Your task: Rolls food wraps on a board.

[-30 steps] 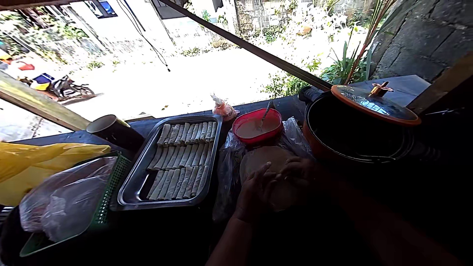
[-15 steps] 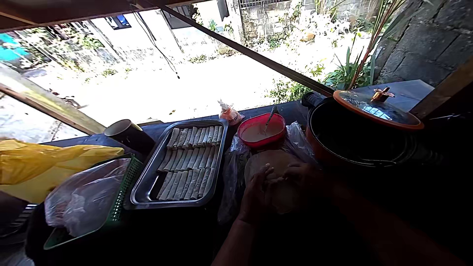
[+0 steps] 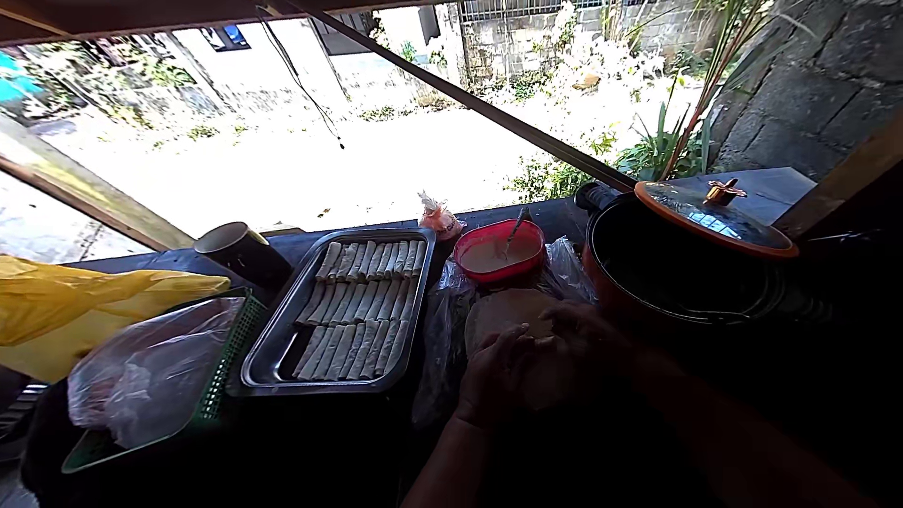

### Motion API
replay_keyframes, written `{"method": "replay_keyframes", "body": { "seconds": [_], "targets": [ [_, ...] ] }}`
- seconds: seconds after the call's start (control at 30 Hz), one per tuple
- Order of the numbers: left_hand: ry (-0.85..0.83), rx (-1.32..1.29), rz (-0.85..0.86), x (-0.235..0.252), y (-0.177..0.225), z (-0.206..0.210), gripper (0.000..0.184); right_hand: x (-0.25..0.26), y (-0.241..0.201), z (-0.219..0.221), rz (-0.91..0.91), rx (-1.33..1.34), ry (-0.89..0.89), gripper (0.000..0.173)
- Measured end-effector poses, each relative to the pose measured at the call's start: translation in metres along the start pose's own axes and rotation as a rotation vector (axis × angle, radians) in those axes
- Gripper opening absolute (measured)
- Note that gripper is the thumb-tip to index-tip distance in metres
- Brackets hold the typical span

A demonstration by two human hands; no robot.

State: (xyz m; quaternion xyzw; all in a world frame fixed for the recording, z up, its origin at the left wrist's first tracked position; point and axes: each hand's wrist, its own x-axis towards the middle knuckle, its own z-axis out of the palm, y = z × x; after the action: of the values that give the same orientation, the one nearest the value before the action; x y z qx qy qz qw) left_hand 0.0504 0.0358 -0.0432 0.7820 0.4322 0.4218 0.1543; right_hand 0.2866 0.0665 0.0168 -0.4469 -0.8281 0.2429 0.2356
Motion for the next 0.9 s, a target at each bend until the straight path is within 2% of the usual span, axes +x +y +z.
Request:
{"method": "replay_keyframes", "body": {
  "seconds": [0.1, 0.2, 0.27, 0.37, 0.6, 0.9],
  "targets": [
    [-0.003, 0.004, -0.005, -0.001, -0.001, 0.001, 0.036, 0.010, -0.012, -0.013, 0.136, -0.139, -0.125, 0.030],
    [-0.011, 0.011, -0.008, -0.001, -0.001, 0.001, 0.036, 0.025, -0.020, -0.018, 0.197, -0.258, -0.309, 0.030],
    [-0.013, 0.015, -0.004, -0.001, -0.002, 0.001, 0.036, 0.033, -0.022, -0.018, 0.195, -0.289, -0.368, 0.026],
    [-0.015, 0.023, -0.010, 0.000, -0.001, 0.001, 0.035, 0.039, -0.020, -0.016, 0.107, -0.292, -0.360, 0.017],
    [-0.032, 0.032, -0.047, 0.000, 0.000, 0.000, 0.034, 0.043, -0.022, -0.014, 0.027, -0.273, -0.395, 0.017],
    [-0.019, 0.030, -0.042, 0.001, -0.002, 0.000, 0.036, 0.032, -0.016, -0.014, -0.057, -0.193, -0.337, 0.018]
  ]
}}
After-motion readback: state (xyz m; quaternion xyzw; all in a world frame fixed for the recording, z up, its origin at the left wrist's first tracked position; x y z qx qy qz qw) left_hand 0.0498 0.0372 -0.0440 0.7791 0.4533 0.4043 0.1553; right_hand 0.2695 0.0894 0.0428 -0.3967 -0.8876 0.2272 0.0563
